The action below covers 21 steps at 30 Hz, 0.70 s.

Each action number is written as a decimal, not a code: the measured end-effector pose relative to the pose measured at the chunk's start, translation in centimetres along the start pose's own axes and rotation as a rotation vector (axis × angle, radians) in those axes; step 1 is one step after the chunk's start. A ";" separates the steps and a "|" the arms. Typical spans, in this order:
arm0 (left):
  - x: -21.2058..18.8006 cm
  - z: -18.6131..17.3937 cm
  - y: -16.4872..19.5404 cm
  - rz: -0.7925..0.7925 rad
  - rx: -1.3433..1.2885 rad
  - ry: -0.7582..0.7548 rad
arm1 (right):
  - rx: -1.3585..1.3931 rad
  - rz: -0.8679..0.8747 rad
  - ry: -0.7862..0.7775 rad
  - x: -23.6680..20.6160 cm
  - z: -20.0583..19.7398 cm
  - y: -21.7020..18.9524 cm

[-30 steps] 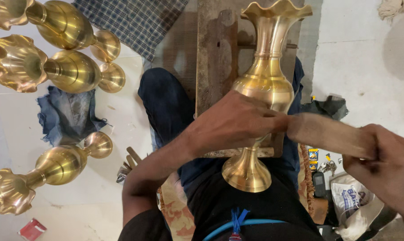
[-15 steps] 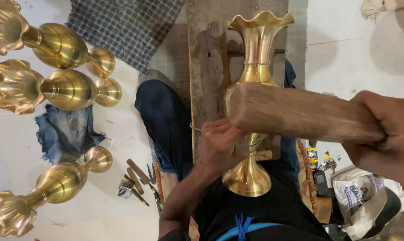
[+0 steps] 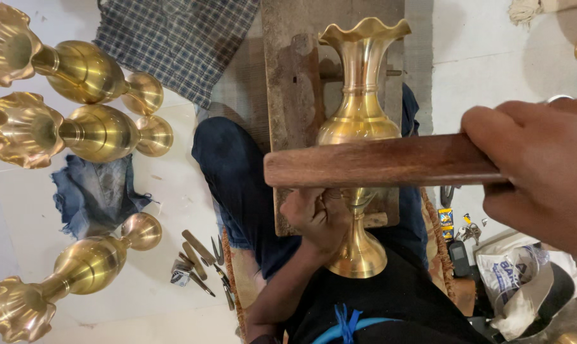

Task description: The person sits on the floor with a brass vase held on a wooden board and engraves decorative patterns on its surface, tapping a chisel with a wooden mallet. They rotate and reposition the vase to reach different areas, and finished vases sit nearby on the floor.

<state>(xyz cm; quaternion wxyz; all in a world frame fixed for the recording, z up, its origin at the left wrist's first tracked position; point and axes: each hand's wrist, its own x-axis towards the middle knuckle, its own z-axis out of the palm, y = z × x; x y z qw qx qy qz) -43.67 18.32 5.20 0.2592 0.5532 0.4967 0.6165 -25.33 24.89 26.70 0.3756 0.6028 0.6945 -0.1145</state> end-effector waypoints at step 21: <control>0.8 -0.1 0.8 0.001 0.022 -0.125 | -0.227 -0.059 -0.106 -0.8 -5.0 -1.7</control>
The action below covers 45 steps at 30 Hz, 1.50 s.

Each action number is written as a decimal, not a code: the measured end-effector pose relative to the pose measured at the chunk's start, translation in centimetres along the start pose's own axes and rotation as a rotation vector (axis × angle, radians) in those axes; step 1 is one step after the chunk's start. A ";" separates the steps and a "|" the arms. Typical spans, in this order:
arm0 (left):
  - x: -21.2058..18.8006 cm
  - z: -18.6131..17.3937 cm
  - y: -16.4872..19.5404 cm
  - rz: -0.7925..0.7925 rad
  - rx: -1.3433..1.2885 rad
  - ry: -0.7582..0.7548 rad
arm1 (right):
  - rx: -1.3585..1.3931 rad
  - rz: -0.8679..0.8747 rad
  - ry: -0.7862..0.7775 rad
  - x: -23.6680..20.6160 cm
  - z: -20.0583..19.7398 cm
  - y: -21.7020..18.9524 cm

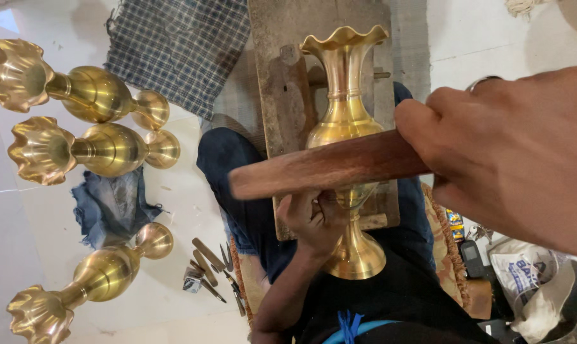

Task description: The person sits on the floor with a brass vase held on a wooden board and engraves decorative patterns on its surface, tapping a chisel with a wooden mallet. They rotate and reposition the vase to reach different areas, and finished vases sit nearby on the floor.

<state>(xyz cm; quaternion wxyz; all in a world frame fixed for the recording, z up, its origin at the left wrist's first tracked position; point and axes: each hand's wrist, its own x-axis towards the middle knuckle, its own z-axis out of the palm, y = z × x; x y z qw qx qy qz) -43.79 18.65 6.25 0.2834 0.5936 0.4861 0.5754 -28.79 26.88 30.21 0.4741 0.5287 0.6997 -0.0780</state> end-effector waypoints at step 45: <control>3.0 -0.5 2.6 -0.032 0.105 -0.297 | 0.280 0.002 0.084 2.4 4.4 3.6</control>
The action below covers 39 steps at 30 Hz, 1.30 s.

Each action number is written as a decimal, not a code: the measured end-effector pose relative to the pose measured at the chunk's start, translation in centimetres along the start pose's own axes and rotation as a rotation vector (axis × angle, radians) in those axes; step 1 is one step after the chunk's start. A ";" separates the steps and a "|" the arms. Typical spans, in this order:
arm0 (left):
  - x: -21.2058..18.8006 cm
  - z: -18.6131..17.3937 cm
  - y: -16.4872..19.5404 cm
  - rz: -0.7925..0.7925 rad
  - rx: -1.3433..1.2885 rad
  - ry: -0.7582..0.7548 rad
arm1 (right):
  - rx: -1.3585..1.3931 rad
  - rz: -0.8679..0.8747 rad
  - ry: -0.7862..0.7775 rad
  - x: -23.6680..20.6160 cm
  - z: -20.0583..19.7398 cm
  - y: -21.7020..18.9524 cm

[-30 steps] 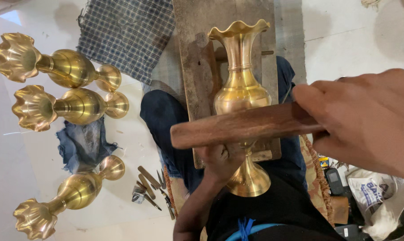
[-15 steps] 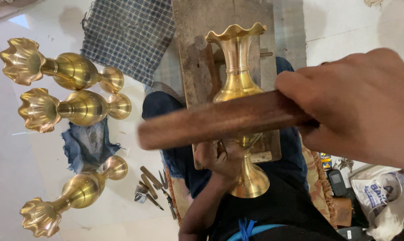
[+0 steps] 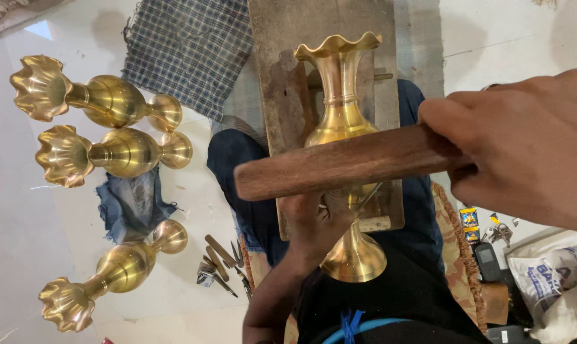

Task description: The person sits on the floor with a brass vase held on a wooden board and engraves decorative patterns on its surface, tapping a chisel with a wooden mallet. They rotate and reposition the vase to reach different areas, and finished vases sit nearby on the floor.

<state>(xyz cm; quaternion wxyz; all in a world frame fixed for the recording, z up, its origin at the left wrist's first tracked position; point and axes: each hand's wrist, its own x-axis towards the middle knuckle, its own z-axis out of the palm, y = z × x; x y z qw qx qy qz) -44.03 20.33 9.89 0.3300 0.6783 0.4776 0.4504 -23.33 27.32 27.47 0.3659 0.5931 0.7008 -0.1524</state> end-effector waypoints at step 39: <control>9.9 -1.8 0.0 0.639 0.185 -0.881 | 1.251 0.093 0.967 1.9 29.2 -4.3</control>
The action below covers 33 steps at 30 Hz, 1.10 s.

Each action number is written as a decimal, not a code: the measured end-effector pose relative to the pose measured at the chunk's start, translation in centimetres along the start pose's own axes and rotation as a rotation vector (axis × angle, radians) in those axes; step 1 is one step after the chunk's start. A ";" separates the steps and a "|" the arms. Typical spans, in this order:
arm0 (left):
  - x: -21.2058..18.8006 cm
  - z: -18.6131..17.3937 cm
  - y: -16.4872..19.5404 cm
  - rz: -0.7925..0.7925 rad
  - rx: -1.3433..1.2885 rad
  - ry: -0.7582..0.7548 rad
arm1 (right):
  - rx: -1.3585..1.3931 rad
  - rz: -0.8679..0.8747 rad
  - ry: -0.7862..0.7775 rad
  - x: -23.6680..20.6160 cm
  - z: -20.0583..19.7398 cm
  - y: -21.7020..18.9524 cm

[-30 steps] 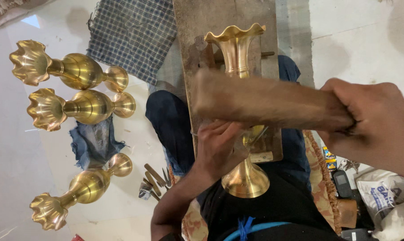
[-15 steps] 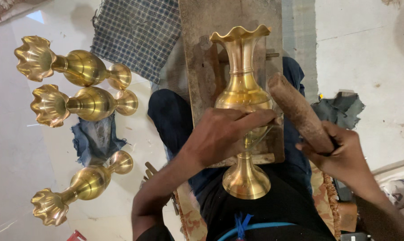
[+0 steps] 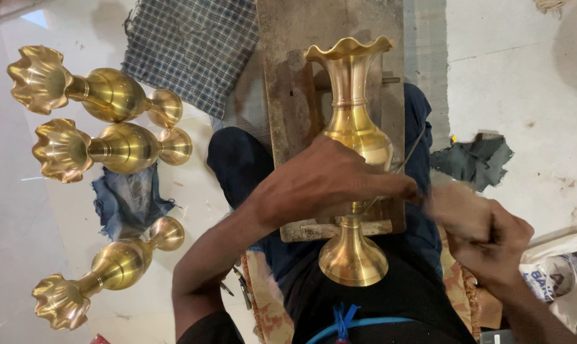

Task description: The person sits on the floor with a brass vase held on a wooden board and engraves decorative patterns on its surface, tapping a chisel with a wooden mallet. They rotate and reposition the vase to reach different areas, and finished vases sit nearby on the floor.

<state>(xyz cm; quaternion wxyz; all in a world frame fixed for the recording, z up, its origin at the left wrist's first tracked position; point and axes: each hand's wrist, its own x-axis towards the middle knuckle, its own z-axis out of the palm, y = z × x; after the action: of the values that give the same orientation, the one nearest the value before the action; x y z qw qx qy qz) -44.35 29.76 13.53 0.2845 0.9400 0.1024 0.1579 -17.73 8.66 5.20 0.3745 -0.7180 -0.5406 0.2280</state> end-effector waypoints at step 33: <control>-3.5 9.2 5.2 -0.661 -0.058 1.073 | -1.305 -0.127 -1.019 17.4 -4.4 -20.6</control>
<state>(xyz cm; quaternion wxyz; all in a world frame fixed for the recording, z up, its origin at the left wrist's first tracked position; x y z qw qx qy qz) -43.81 19.93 8.40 0.2529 0.6405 0.5114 0.5140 -21.58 26.67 25.44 -0.3958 -0.5679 -0.7072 0.1441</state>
